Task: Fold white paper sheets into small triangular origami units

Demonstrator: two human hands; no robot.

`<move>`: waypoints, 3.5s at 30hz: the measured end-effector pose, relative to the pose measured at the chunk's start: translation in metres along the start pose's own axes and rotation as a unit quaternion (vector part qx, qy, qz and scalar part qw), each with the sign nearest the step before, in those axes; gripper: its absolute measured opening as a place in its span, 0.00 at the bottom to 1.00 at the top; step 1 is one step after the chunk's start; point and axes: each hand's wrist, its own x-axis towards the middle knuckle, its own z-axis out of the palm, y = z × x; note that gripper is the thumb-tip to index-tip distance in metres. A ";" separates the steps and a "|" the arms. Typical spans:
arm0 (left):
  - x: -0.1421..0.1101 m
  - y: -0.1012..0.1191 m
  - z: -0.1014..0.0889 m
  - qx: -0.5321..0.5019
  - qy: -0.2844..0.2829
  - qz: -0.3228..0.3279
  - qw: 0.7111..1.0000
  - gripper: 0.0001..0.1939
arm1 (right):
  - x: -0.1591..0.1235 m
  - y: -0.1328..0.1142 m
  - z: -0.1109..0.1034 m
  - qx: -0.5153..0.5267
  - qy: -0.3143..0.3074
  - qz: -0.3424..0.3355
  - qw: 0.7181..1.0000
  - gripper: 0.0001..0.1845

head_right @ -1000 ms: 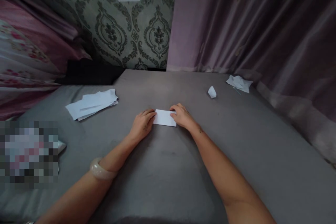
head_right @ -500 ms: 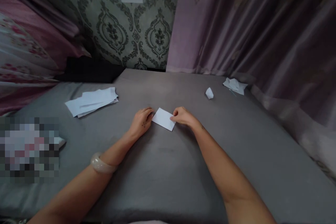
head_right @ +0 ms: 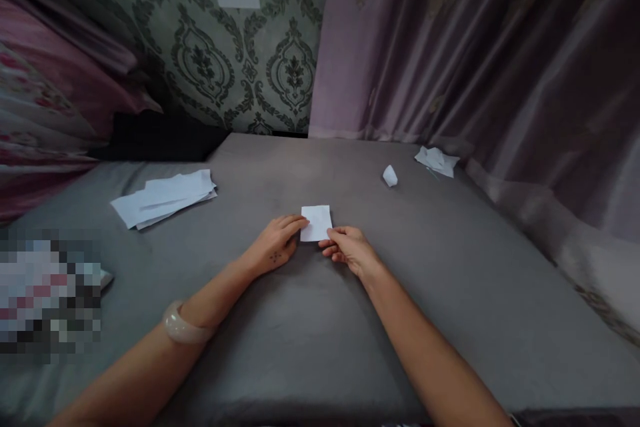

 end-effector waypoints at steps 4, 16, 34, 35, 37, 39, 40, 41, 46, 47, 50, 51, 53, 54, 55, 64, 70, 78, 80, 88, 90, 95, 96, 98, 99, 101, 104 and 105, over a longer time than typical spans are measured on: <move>0.000 -0.001 -0.004 0.015 -0.017 0.002 1.000 0.22 | -0.004 -0.002 0.008 0.023 -0.022 0.015 0.999 0.05; 0.001 -0.001 -0.007 0.116 -0.096 0.029 0.988 0.19 | -0.001 0.006 0.003 -0.434 0.051 -0.436 0.786 0.21; 0.000 -0.002 -0.006 0.088 -0.104 0.046 0.990 0.19 | 0.031 -0.005 0.008 -0.480 -0.121 -0.430 0.755 0.29; 0.001 -0.002 -0.007 0.088 -0.107 0.045 0.989 0.19 | 0.035 -0.008 0.009 -0.487 -0.121 -0.426 0.753 0.29; 0.001 -0.001 -0.008 0.090 -0.114 0.043 0.989 0.19 | 0.043 -0.014 0.009 -0.504 -0.111 -0.419 0.747 0.29; 0.000 -0.002 -0.009 0.089 -0.118 0.041 0.988 0.19 | 0.050 -0.017 0.007 -0.517 -0.103 -0.405 0.747 0.29; -0.001 -0.002 -0.009 0.087 -0.119 0.040 0.988 0.19 | 0.052 -0.017 0.005 -0.516 -0.101 -0.395 0.753 0.29; -0.001 -0.002 -0.009 0.083 -0.119 0.038 0.989 0.19 | 0.053 -0.017 0.002 -0.508 -0.095 -0.388 0.763 0.29; -0.001 -0.002 -0.008 0.063 -0.117 0.017 0.991 0.18 | 0.042 -0.002 -0.015 -0.403 -0.045 -0.425 0.809 0.29; 0.000 -0.001 -0.008 0.060 -0.112 0.015 0.992 0.18 | 0.036 0.003 -0.017 -0.404 -0.057 -0.434 0.803 0.28; 0.001 0.000 -0.008 0.050 -0.090 0.010 0.995 0.16 | 0.022 0.013 -0.020 -0.439 -0.055 -0.450 0.776 0.31; 0.001 0.000 -0.008 0.045 -0.081 0.009 0.996 0.15 | 0.018 0.015 -0.019 -0.445 -0.047 -0.455 0.770 0.32; 0.000 -0.001 -0.006 0.027 -0.059 0.005 0.998 0.15 | 0.013 0.017 -0.016 -0.448 -0.030 -0.466 0.762 0.31; -0.001 -0.001 -0.005 0.016 -0.046 0.002 0.999 0.15 | 0.012 0.018 -0.015 -0.445 -0.024 -0.473 0.760 0.27; -0.002 0.000 -0.003 0.004 -0.034 -0.002 0.999 0.14 | 0.011 0.018 -0.014 -0.441 -0.021 -0.479 0.759 0.24; -0.003 0.008 0.005 -0.008 0.037 -0.141 0.989 0.09 | 0.017 0.023 -0.018 -0.378 0.010 -0.469 0.798 0.11; 0.002 0.002 0.008 -0.032 0.064 -0.232 0.970 0.09 | 0.032 0.022 -0.011 -0.322 0.074 -0.404 0.853 0.14; 0.009 0.002 0.014 -0.025 0.083 -0.280 0.956 0.13 | 0.034 0.020 0.000 -0.342 0.141 -0.386 0.845 0.17; 0.010 0.001 0.016 -0.021 0.082 -0.284 0.955 0.13 | 0.034 0.020 0.002 -0.361 0.158 -0.381 0.836 0.17; 0.011 0.003 0.017 -0.003 0.082 -0.278 0.957 0.14 | 0.035 0.019 0.005 -0.426 0.182 -0.378 0.801 0.17; 0.011 0.004 0.017 -0.001 0.085 -0.281 0.956 0.13 | 0.035 0.019 0.005 -0.428 0.178 -0.378 0.802 0.17; 0.011 0.005 0.016 -0.004 0.084 -0.284 0.955 0.13 | 0.036 0.019 0.004 -0.421 0.167 -0.376 0.809 0.17; 0.011 0.005 0.015 -0.005 0.083 -0.284 0.955 0.13 | 0.036 0.018 0.004 -0.419 0.166 -0.375 0.810 0.16; 0.011 0.006 0.014 -0.006 0.082 -0.288 0.954 0.13 | 0.035 0.018 0.005 -0.418 0.163 -0.372 0.812 0.17; 0.011 0.007 0.014 -0.008 0.081 -0.288 0.954 0.13 | 0.035 0.018 0.005 -0.418 0.162 -0.370 0.813 0.17; 0.010 0.007 0.014 -0.009 0.080 -0.286 0.955 0.13 | 0.034 0.017 0.005 -0.417 0.162 -0.367 0.816 0.17; 0.010 0.005 0.014 0.000 0.078 -0.280 0.957 0.14 | 0.033 0.016 0.006 -0.417 0.166 -0.364 0.816 0.17; 0.009 0.005 0.014 0.006 0.074 -0.276 0.958 0.14 | 0.033 0.016 0.006 -0.418 0.167 -0.365 0.815 0.17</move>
